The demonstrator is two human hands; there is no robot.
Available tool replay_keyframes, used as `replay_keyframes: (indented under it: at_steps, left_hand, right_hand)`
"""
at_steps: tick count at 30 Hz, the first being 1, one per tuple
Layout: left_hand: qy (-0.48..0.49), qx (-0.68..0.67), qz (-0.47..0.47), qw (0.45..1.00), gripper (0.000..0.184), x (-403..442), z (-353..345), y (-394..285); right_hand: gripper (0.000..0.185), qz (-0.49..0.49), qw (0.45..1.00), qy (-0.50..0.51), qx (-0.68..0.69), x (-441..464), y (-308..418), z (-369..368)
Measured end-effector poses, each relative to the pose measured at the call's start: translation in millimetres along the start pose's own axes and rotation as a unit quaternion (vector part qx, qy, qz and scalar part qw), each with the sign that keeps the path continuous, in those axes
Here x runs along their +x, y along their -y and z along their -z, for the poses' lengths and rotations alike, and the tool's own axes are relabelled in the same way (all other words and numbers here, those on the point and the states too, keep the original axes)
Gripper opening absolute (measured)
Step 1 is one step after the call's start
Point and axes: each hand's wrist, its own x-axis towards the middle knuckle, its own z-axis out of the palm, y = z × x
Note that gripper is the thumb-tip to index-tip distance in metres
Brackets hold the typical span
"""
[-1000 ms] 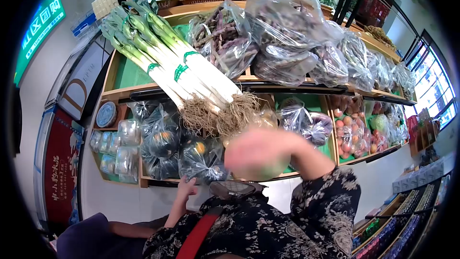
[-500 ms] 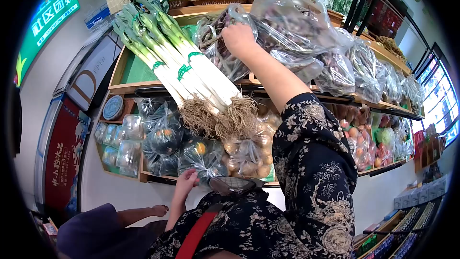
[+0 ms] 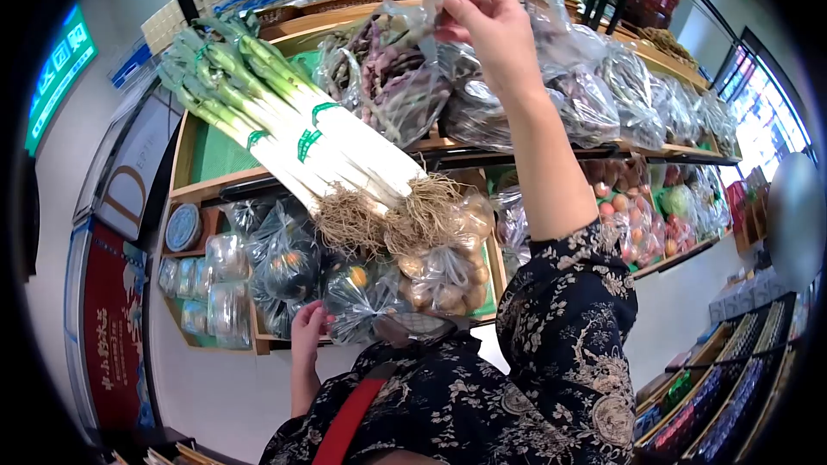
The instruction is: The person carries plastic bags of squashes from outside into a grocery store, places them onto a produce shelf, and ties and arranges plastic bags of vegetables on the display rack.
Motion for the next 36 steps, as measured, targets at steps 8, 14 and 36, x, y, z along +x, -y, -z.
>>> replay_keyframes:
  at_steps: [8,14,36]
  left_hand:
    - [0.240,-0.083,-0.150,0.955,0.031,-11.8,-26.2,-127.3]
    - [0.386,-0.004,-0.250,0.888,0.043,-17.5,-44.9,-157.2]
    - [0.586,0.183,-0.175,0.770,0.013,-70.9,-72.0,-78.7]
  right_hand:
    - [0.015,-0.179,0.981,-0.007,0.081,-124.3,28.6,-11.7]
    - [0.016,-0.268,0.963,-0.007,0.001,-226.9,18.1,-68.3]
    - [0.017,-0.363,0.905,-0.220,-0.019,-407.3,56.9,-96.2]
